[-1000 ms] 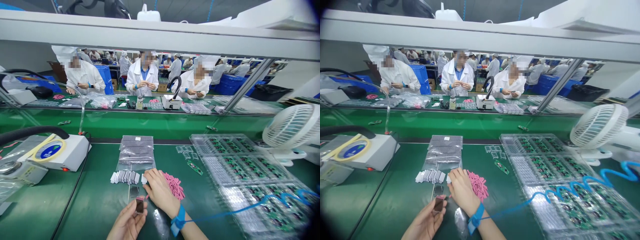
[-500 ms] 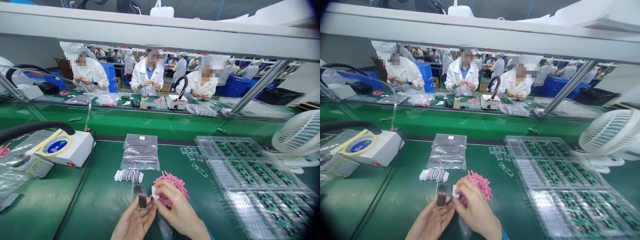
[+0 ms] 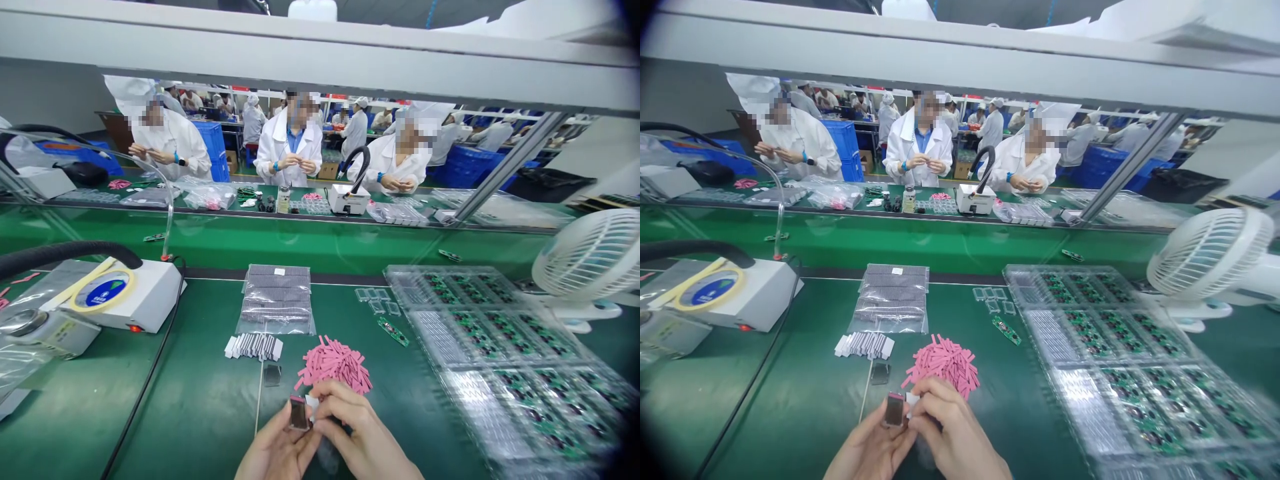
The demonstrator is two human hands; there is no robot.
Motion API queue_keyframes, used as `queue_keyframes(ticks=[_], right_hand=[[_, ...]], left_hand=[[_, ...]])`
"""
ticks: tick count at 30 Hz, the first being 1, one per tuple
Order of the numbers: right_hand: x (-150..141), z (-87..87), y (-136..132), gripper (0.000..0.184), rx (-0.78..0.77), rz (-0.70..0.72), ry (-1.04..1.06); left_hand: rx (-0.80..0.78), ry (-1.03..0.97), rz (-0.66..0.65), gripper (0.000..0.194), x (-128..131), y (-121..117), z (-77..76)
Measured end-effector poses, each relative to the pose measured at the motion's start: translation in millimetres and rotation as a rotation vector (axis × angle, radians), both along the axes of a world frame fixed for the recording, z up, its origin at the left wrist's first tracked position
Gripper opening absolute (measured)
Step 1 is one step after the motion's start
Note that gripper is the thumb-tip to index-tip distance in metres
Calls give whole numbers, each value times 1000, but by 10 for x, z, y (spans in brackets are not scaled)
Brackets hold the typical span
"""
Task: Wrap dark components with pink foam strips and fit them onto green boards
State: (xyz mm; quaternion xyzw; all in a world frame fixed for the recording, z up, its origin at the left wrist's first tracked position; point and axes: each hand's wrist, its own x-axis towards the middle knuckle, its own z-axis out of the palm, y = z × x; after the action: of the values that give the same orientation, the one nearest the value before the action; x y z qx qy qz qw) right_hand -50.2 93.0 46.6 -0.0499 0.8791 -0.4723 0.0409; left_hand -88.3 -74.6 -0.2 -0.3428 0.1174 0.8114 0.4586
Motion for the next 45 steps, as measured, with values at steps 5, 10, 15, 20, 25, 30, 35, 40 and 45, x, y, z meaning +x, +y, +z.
queue_keyframes(ticks=[5,10,15,20,25,30,35,40,45], right_hand=[[46,-98,-51,14,71,40,134],[58,-166,-56,12,232,-29,363],[114,-242,86,12,261,-214,480],[350,-586,-32,16,386,-83,645],[464,-545,-31,16,288,-56,591],[384,-408,-41,24,-289,-425,160],[255,-572,-252,59,-1011,-545,-152],[216,-619,-189,43,-1008,-315,61],[229,-354,66,38,-408,-307,309]], left_hand=[[9,8,2,18,30,-19,-33],[8,40,-15,19,78,-68,-43],[-130,40,-29,25,50,-205,40],[-179,3,71,24,-73,-299,8],[-108,-37,87,21,-126,-216,6],[182,-80,45,27,-100,-1,73],[425,47,-19,39,-28,211,77],[399,91,-36,49,48,276,93],[223,-5,-28,32,59,273,91]])
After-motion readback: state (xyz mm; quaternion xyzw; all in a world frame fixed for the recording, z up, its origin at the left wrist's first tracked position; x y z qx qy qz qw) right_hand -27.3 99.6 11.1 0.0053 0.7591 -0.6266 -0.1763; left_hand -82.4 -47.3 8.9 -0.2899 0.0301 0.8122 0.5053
